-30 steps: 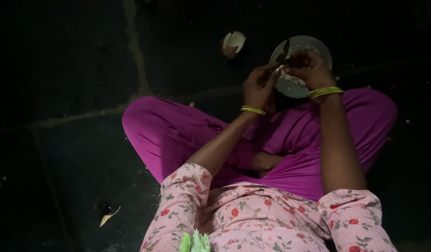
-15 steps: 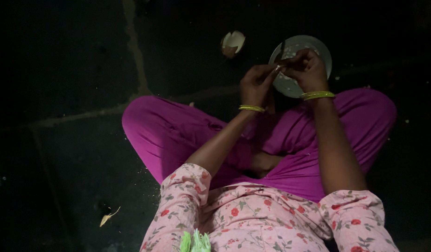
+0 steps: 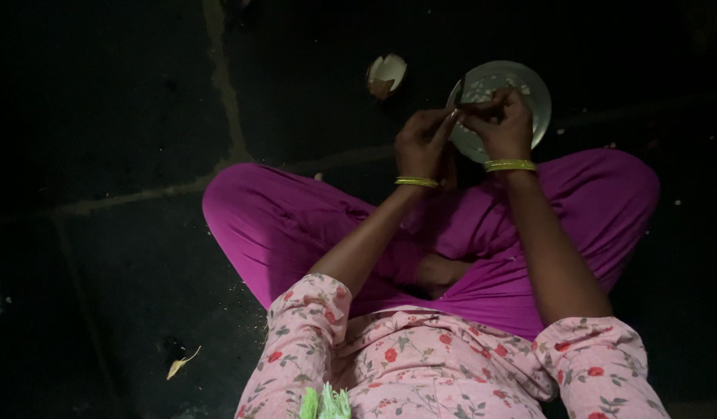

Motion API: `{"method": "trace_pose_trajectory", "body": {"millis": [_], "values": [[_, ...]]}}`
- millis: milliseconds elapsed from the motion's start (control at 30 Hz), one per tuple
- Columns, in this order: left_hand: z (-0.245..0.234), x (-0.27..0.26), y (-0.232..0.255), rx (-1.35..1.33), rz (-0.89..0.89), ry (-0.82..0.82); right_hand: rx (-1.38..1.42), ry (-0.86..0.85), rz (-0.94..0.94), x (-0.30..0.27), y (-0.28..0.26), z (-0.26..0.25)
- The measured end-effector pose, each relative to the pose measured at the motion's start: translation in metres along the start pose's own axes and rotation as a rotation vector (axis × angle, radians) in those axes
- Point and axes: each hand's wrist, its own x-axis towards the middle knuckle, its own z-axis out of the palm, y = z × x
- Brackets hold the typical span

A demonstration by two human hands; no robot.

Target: The person sits on the floor and uses a knife to scrape coconut meat from a broken coconut shell. The person holds the shell in one hand and uses the knife in the other to remove the white meat, placing the pieces onto a metal plate.

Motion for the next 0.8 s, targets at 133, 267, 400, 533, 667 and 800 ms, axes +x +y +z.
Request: {"method": "trace_pose_trajectory", "body": {"millis": [133,267,400,533,667,800], "values": [[0.005,0.003,-0.005,-0.028,-0.029,0.028,0.111,0.007,0.094,0.005,-0.001,-0.001],[0.002,0.008,-0.016,-0.053,-0.045,-0.012,0.088,-0.032,0.112,0.007,0.01,-0.008],[0.004,0.012,-0.027,-0.007,-0.001,-0.003,-0.158,0.077,-0.007,0.018,0.047,-0.01],[0.009,0.007,-0.034,0.017,0.036,0.007,-0.048,0.071,0.069,0.03,0.076,0.004],[0.005,0.007,-0.036,0.049,0.111,-0.008,-0.247,-0.003,0.075,0.025,0.066,0.003],[0.005,0.001,-0.027,0.06,0.144,0.003,-0.152,-0.15,0.291,0.011,0.046,0.0]]}}
